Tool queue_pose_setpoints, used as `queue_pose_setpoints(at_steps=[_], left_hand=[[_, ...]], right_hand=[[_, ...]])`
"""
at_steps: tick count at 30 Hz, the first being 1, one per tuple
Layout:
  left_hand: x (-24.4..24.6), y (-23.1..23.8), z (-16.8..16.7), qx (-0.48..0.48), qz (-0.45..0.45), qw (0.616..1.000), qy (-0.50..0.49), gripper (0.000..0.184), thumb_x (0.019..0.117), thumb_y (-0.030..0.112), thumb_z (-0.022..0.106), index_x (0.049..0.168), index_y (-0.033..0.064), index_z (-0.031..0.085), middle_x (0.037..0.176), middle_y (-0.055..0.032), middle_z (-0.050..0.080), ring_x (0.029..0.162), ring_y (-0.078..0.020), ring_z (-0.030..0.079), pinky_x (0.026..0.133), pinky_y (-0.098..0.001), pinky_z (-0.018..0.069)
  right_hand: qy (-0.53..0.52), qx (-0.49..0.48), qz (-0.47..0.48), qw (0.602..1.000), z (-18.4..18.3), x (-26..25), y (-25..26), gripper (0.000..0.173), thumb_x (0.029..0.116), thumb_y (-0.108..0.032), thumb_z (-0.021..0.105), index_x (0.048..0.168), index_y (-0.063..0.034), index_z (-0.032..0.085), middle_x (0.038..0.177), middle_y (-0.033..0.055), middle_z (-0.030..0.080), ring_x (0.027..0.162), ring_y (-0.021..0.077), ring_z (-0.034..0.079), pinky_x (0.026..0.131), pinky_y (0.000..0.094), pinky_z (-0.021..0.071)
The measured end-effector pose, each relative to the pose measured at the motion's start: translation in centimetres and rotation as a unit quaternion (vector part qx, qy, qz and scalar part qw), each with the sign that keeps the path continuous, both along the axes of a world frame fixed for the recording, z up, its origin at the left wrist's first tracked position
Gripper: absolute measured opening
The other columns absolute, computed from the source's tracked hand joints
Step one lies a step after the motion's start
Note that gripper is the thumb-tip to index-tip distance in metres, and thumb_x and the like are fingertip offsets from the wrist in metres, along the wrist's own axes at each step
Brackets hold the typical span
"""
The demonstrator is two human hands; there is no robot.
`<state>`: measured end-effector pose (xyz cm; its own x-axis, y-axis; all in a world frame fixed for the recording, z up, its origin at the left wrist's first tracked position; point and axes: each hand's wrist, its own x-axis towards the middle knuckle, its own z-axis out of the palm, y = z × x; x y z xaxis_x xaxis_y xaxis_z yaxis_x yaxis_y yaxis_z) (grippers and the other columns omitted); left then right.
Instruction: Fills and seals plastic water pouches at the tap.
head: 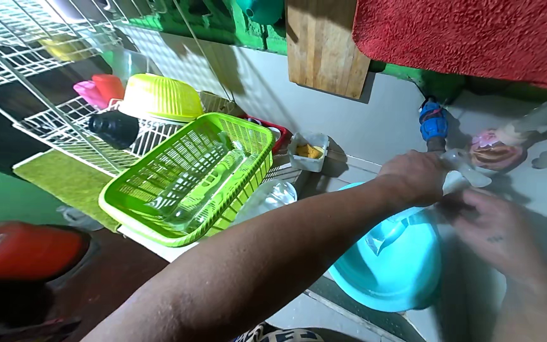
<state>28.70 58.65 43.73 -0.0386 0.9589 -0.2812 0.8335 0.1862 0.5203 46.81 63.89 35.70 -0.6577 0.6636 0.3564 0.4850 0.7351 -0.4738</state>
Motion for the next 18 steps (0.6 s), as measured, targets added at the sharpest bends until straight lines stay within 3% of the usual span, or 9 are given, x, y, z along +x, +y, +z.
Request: queue_pose_setpoints(at_steps=[3,11,15,18], left_hand=[[0.0,0.4,-0.7,0.013,0.014,1.000,-0.019,0.008,0.0922,0.009,0.067,0.094,0.0019,0.068,0.096,-0.0164,0.067,0.091,-0.0315,0.067,0.071,-0.0542,0.0537],[0.2,0.1,-3.3,0.044,0.048,0.993,-0.093,0.011,0.0910,0.007,0.067,0.098,-0.0003,0.072,0.094,-0.0172,0.069,0.091,-0.0317,0.068,0.075,-0.0542,0.0547],[0.4,-0.3,-4.3,0.055,0.071,0.988,-0.129,0.022,0.0924,0.005,0.064,0.111,0.0008,0.074,0.102,-0.0187,0.071,0.099,-0.0330,0.069,0.083,-0.0550,0.0552],[0.6,-0.7,-4.3,0.056,0.083,0.984,-0.145,0.024,0.0927,0.005,0.063,0.115,0.0014,0.073,0.103,-0.0186,0.071,0.099,-0.0321,0.069,0.083,-0.0540,0.0548]], right_hand=[[0.009,-0.004,-0.003,1.000,-0.2,0.1,0.1,0.007,0.0837,-0.005,0.070,0.088,-0.0108,0.068,0.086,0.0018,0.068,0.079,0.0145,0.068,0.069,0.0412,0.0581],[-0.015,-0.023,0.003,1.000,-0.2,0.6,0.5,0.010,0.0844,-0.003,0.067,0.087,-0.0116,0.070,0.092,0.0011,0.068,0.080,0.0147,0.067,0.070,0.0421,0.0583],[-0.028,-0.031,-0.008,0.999,-0.1,0.7,0.5,0.011,0.0857,-0.001,0.066,0.087,-0.0113,0.071,0.092,0.0017,0.068,0.078,0.0162,0.067,0.068,0.0438,0.0573],[-0.028,-0.026,-0.005,0.999,-0.2,0.9,0.7,0.011,0.0873,-0.004,0.065,0.090,-0.0117,0.072,0.094,0.0013,0.069,0.080,0.0158,0.068,0.070,0.0443,0.0580]])
